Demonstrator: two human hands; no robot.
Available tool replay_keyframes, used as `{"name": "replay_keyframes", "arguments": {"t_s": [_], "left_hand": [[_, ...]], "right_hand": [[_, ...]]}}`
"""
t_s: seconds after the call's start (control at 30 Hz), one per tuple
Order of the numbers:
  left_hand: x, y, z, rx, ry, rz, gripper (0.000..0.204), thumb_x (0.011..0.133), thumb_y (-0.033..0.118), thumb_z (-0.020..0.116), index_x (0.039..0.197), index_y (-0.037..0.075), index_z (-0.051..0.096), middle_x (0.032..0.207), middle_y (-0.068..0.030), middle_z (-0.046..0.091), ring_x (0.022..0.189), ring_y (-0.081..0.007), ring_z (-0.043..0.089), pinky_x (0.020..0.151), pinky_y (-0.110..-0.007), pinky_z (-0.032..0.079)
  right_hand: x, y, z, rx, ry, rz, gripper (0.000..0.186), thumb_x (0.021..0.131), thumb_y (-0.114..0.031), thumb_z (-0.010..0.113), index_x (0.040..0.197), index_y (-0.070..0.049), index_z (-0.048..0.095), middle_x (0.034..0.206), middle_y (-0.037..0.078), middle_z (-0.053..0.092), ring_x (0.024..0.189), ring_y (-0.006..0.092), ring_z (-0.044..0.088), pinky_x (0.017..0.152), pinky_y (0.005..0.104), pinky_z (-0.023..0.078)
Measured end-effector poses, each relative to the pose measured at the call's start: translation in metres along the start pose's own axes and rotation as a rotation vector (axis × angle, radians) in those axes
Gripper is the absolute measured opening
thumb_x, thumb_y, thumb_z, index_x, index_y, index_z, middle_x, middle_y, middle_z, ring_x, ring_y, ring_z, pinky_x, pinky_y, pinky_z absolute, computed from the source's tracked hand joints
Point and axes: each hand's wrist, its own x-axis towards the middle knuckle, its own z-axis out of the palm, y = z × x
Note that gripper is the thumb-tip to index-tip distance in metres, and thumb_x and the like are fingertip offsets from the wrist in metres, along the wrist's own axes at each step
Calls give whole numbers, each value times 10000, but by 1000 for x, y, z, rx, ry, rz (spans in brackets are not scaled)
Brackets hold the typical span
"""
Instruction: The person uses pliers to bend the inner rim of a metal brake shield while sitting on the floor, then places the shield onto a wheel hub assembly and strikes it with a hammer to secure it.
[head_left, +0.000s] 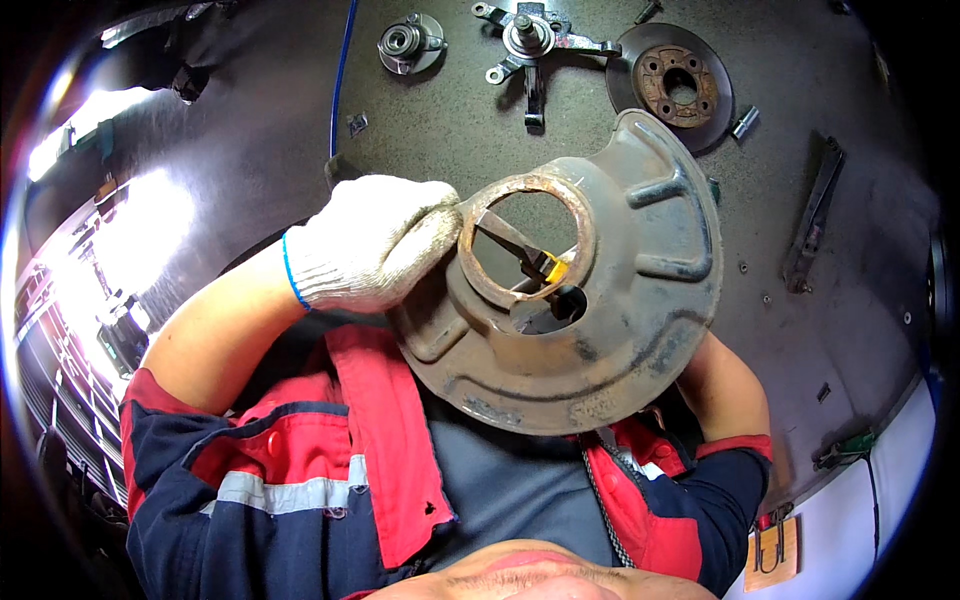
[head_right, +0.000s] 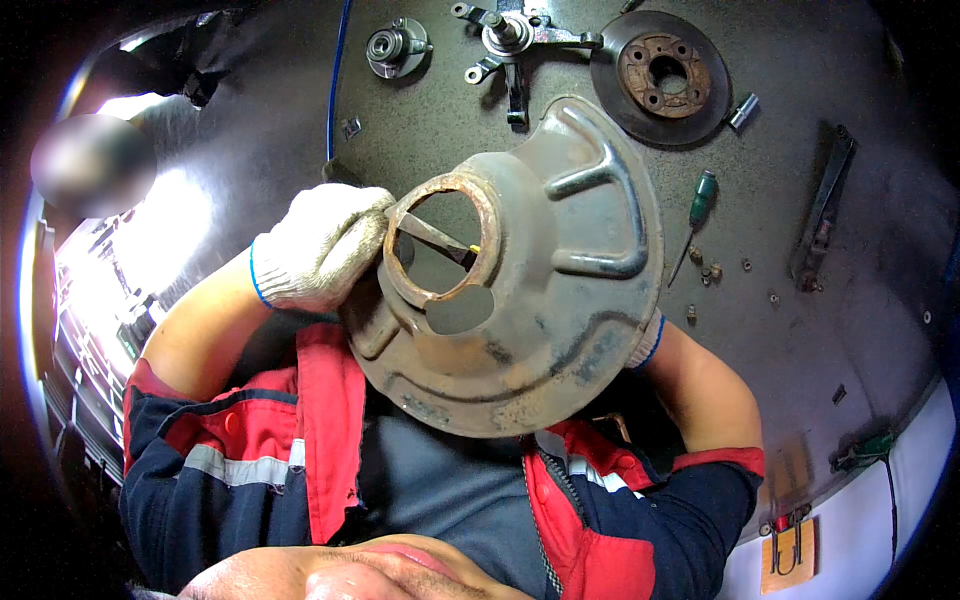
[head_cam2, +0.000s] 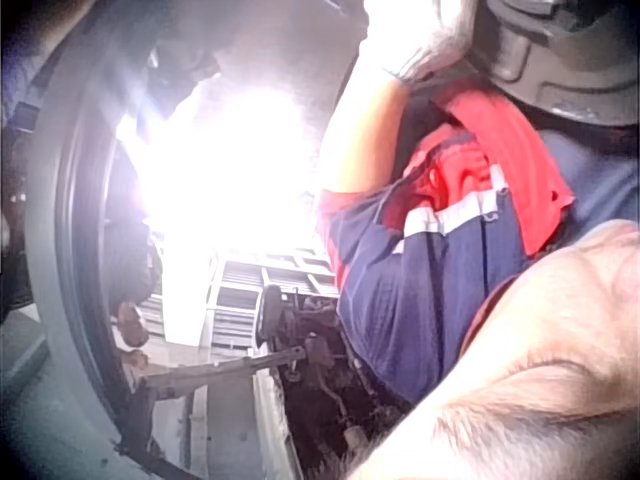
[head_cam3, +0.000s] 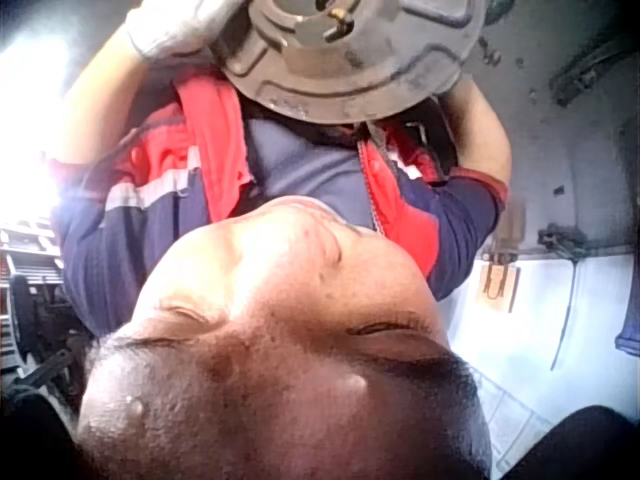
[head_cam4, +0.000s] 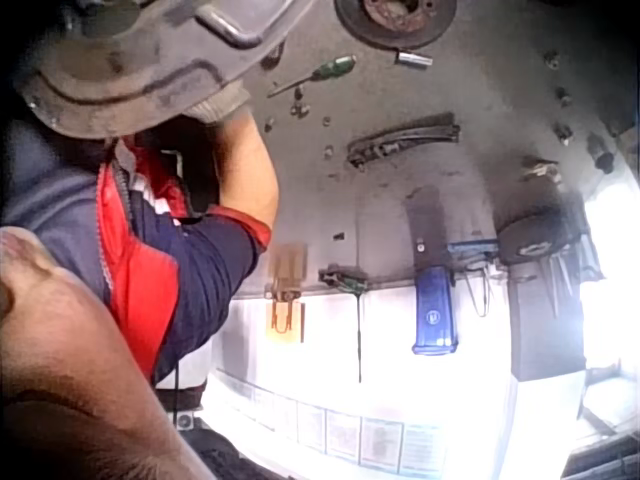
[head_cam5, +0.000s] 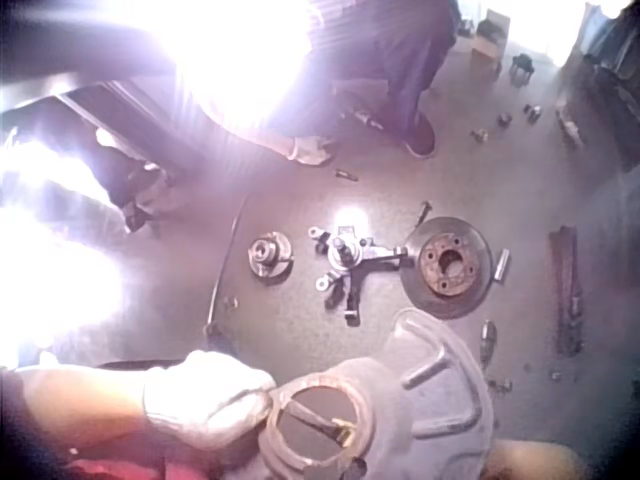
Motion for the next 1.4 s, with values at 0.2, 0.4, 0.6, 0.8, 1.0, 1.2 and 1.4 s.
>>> {"name": "replay_keyframes", "arguments": {"t_s": [0.2, 0.4, 0.6, 0.8, 1.0, 1.2, 1.4], "left_hand": [[-6, -3, 3, 45, 67, 74, 178, 972, 190, 514, 967, 40, 609, 816, -239, 642, 796, -476, 627, 694, -519, 507], [-7, -10, 9, 71, 178, 126, 192, 981, 207, 504, 988, 46, 610, 837, -244, 651, 816, -484, 629, 713, -515, 512], [-6, -1, 5, 152, 39, -99, 227, 1002, 228, 472, 1016, 49, 613, 848, -254, 655, 871, -480, 636, 734, -524, 507], [1, -21, 13, 166, 214, 313, 180, 885, 66, 584, 1031, -38, 577, 898, -246, 607, 817, -483, 609, 711, -501, 519], [3, -29, 21, 183, 249, 506, 291, 820, 1, 598, 1096, -80, 558, 997, -274, 617, 854, -458, 622, 723, -496, 537], [6, -31, 20, -15, 105, 422, 274, 828, 12, 603, 1082, -77, 555, 992, -273, 616, 847, -461, 619, 712, -494, 531], [2, -27, 16, 106, 251, 537, 151, 885, 45, 595, 1000, -49, 565, 927, -255, 611, 786, -469, 608, 667, -504, 510]], "right_hand": [[-9, -8, 3, -31, -2, -2, 683, 869, -116, 784, 1490, -115, 499, 1479, 104, 555, 1334, 252, 547, 1158, 431, 413], [-8, -7, 8, -38, -4, -8, 688, 870, -114, 784, 1495, -115, 494, 1482, 103, 553, 1337, 249, 545, 1161, 430, 411], [-2, 0, 13, -27, -6, -11, 694, 872, -113, 784, 1500, -115, 490, 1485, 102, 551, 1340, 246, 543, 1164, 429, 408], [0, 13, 2, 127, -63, 40, 699, 873, -111, 783, 1505, -115, 485, 1488, 101, 549, 1343, 244, 541, 1167, 427, 406], [-2, 26, -6, 264, -105, 92, 705, 874, -106, 784, 1510, -115, 480, 1491, 100, 546, 1346, 241, 539, 1169, 426, 404], [-5, 14, -13, 285, -85, 98, 712, 870, -89, 786, 1511, -112, 477, 1493, 100, 543, 1345, 237, 537, 1168, 423, 407], [-17, -7, -9, 229, -64, 91, 720, 866, -71, 789, 1513, -109, 475, 1496, 99, 540, 1345, 233, 536, 1167, 421, 410]]}}
